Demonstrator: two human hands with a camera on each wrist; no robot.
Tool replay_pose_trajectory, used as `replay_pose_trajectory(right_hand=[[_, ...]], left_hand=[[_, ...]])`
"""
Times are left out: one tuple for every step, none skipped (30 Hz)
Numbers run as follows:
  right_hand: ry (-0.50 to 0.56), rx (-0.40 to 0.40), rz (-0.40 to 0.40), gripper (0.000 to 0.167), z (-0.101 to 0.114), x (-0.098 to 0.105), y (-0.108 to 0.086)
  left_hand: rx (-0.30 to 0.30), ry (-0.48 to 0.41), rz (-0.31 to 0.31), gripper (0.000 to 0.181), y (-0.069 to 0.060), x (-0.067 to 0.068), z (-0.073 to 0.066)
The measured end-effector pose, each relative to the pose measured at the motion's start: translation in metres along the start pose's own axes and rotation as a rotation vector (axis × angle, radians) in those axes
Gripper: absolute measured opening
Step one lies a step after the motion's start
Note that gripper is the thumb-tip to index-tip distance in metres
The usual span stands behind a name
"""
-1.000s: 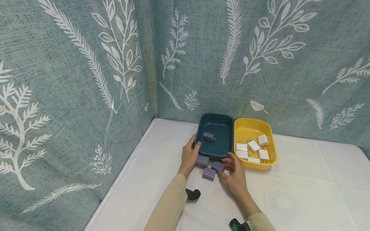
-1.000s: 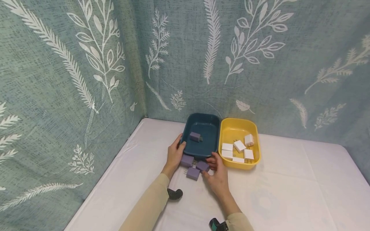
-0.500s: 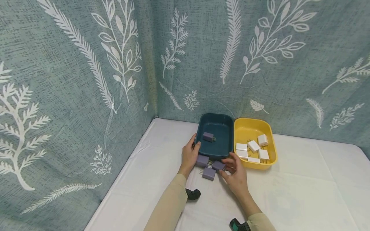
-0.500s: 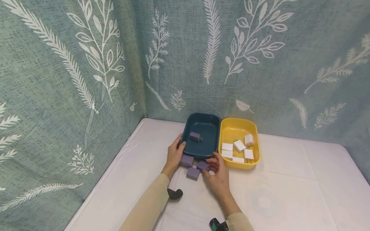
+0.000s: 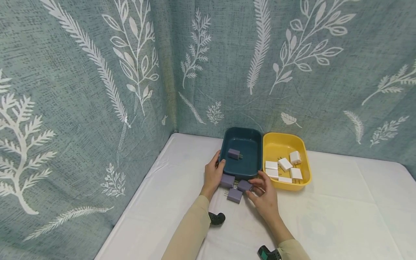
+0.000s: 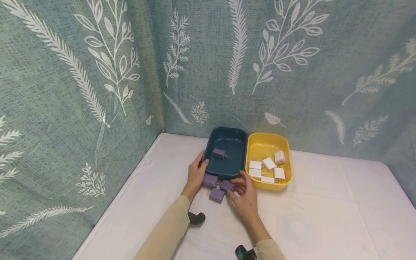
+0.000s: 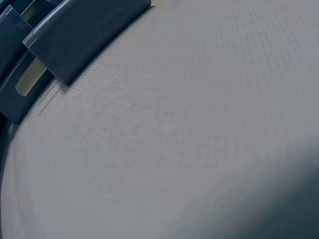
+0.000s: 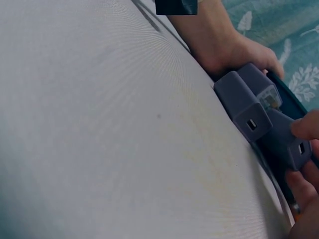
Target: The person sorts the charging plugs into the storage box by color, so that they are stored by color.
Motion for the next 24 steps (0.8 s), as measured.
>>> replay_pose_trajectory(right_hand=[[0.004,-0.001,0.001,0.082,0.0002,0.0001,0.0001],[0.01,-0.002,0.001,0.082,0.0006,0.0001,-0.0001],[0.012,-0.004,0.001,0.082,0.001,0.0001,-0.0003],[0.019,-0.005,0.0,0.081,0.0017,0.0003,-0.0007],[0.021,-0.005,-0.002,0.081,0.0023,0.0005,-0.0009],[0.024,-0.005,-0.003,0.081,0.0029,0.0007,-0.0013],[0.025,-0.004,-0.005,0.081,0.0033,0.0009,-0.0014],[0.029,-0.003,-0.006,0.08,0.0043,0.001,-0.0018],[0.03,-0.001,-0.007,0.08,0.005,0.001,-0.0021],[0.028,0.001,-0.009,0.081,0.0055,0.0012,-0.0023],[0.027,0.004,-0.01,0.081,0.0062,0.0013,-0.0025],[0.028,0.007,-0.012,0.08,0.0068,0.0016,-0.0027],[0.03,0.008,-0.013,0.079,0.0075,0.0019,-0.0031],[0.033,0.009,-0.015,0.077,0.0081,0.0021,-0.0039],[0.034,0.007,-0.016,0.076,0.0084,0.0023,-0.0043],[0.036,0.006,-0.018,0.074,0.0088,0.0026,-0.0047],[0.041,0.003,-0.02,0.071,0.0094,0.0029,-0.0054],[0.044,-0.001,-0.021,0.069,0.0095,0.0031,-0.0059],[0.046,-0.006,-0.021,0.067,0.0097,0.0031,-0.0065],[0.044,-0.011,-0.022,0.065,0.0096,0.003,-0.0065],[0.043,-0.015,-0.021,0.064,0.0095,0.0029,-0.0065],[0.042,-0.017,-0.022,0.064,0.0098,0.003,-0.0065],[0.039,-0.018,-0.023,0.063,0.0099,0.0031,-0.0064],[0.036,-0.019,-0.023,0.063,0.0098,0.0031,-0.0063]], left_hand=[[-0.002,-0.001,0.0,0.05,0.0001,0.0,-0.0001],[-0.003,-0.001,0.0,0.05,0.0001,0.0,-0.0003],[-0.005,-0.003,0.0,0.05,0.0002,0.0001,-0.0005],[-0.007,-0.003,0.0,0.051,0.0002,0.0002,-0.0006],[-0.008,-0.002,0.0,0.051,0.0002,0.0002,-0.0007],[-0.011,-0.002,0.0,0.051,0.0005,0.0002,-0.0006],[-0.01,-0.003,0.001,0.05,0.0005,0.0001,-0.0003],[-0.009,-0.002,0.001,0.05,0.0006,0.0001,0.0],[-0.008,-0.001,0.001,0.05,0.0008,0.0001,0.0004],[-0.006,0.002,0.002,0.05,0.001,-0.0002,0.0009],[-0.005,0.002,0.003,0.05,0.0012,-0.0003,0.0012],[-0.003,0.003,0.003,0.05,0.0014,-0.0003,0.0014],[0.002,0.001,0.004,0.05,0.0011,-0.0002,0.0014],[0.003,-0.001,0.005,0.051,0.0013,-0.0003,0.0015],[0.004,-0.004,0.006,0.051,0.0013,-0.0005,0.0014],[0.007,-0.005,0.007,0.051,0.0012,-0.0006,0.0016],[0.008,-0.007,0.007,0.051,0.001,-0.0006,0.0014],[0.011,-0.007,0.008,0.051,0.0009,-0.0008,0.0014],[0.012,-0.008,0.009,0.051,0.0008,-0.0008,0.0016],[0.01,-0.006,0.009,0.051,0.001,-0.0009,0.0015],[0.012,-0.005,0.008,0.051,0.0008,-0.0009,0.0015],[0.01,-0.005,0.008,0.051,0.0008,-0.0008,0.0014],[0.006,-0.007,0.006,0.051,0.0009,-0.0006,0.001],[0.005,-0.008,0.005,0.051,0.0009,-0.0005,0.0008]])
Point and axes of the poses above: each hand's wrist, its own y-axis towards the middle knuckle, its own x-axis out of the back of the hand, z = x × y, the point moved 10 cm from there along y, towards the middle knuckle, and after that the axes turned 10 degrees about -x, right-handed, at the moved point
